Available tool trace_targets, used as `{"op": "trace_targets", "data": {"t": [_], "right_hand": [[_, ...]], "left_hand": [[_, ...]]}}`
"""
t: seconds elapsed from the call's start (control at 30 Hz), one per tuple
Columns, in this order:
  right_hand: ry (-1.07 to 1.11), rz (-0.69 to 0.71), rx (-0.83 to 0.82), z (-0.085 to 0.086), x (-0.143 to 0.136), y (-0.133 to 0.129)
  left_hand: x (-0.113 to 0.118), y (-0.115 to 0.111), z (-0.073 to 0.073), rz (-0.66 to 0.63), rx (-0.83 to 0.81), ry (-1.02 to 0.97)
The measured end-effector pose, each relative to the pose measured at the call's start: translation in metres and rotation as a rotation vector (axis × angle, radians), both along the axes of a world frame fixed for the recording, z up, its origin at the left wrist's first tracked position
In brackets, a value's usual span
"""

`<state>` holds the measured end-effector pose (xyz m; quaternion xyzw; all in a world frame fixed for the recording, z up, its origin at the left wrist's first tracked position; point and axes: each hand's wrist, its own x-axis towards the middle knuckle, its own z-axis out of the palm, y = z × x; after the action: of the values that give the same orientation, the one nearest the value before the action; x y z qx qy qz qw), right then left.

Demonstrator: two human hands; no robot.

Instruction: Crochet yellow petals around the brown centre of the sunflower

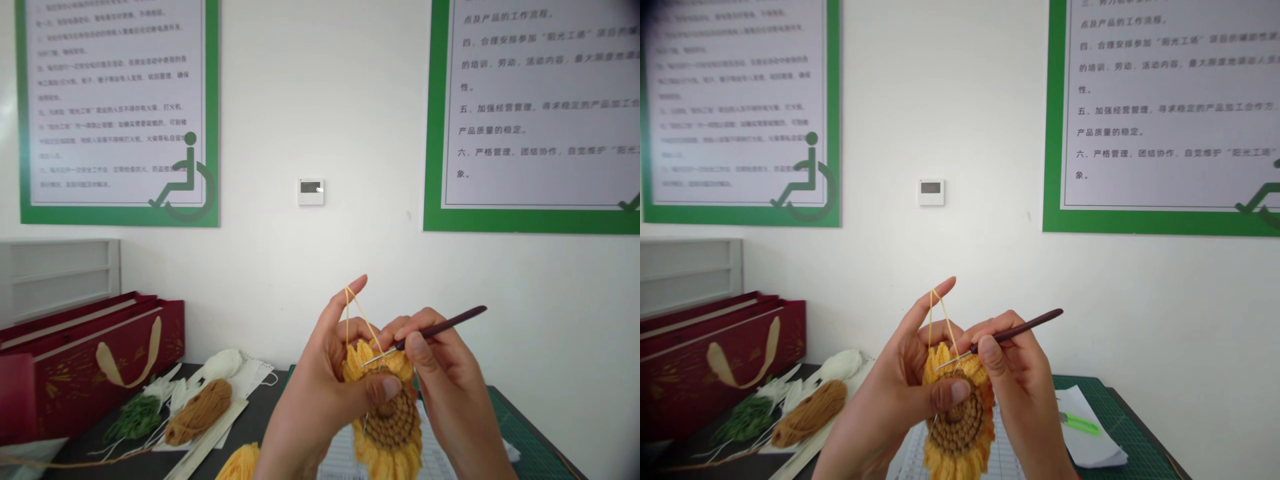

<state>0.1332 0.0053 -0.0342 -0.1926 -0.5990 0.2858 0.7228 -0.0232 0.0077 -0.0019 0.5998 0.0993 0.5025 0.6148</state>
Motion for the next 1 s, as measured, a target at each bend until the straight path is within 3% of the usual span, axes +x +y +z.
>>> {"op": "trace_targets", "data": {"t": [0.17, 0.4, 0.67, 1.0], "right_hand": [[-0.086, -0.072, 0.072, 0.005, 0.003, -0.001], [-0.038, -0.044, 0.149, 0.003, 0.001, -0.001], [0.098, 0.055, 0.020, 0.000, 0.003, 0.000], [0.080, 0.100, 0.031, 0.006, 0.011, 0.005]], "left_hand": [[-0.001, -0.002, 0.002, 0.011, -0.015, 0.014], [-0.004, 0.004, -0.006, -0.029, 0.045, -0.022], [-0.006, 0.006, -0.006, -0.053, -0.104, -0.010], [-0.007, 0.010, -0.004, -0.036, -0.183, -0.007]]}}
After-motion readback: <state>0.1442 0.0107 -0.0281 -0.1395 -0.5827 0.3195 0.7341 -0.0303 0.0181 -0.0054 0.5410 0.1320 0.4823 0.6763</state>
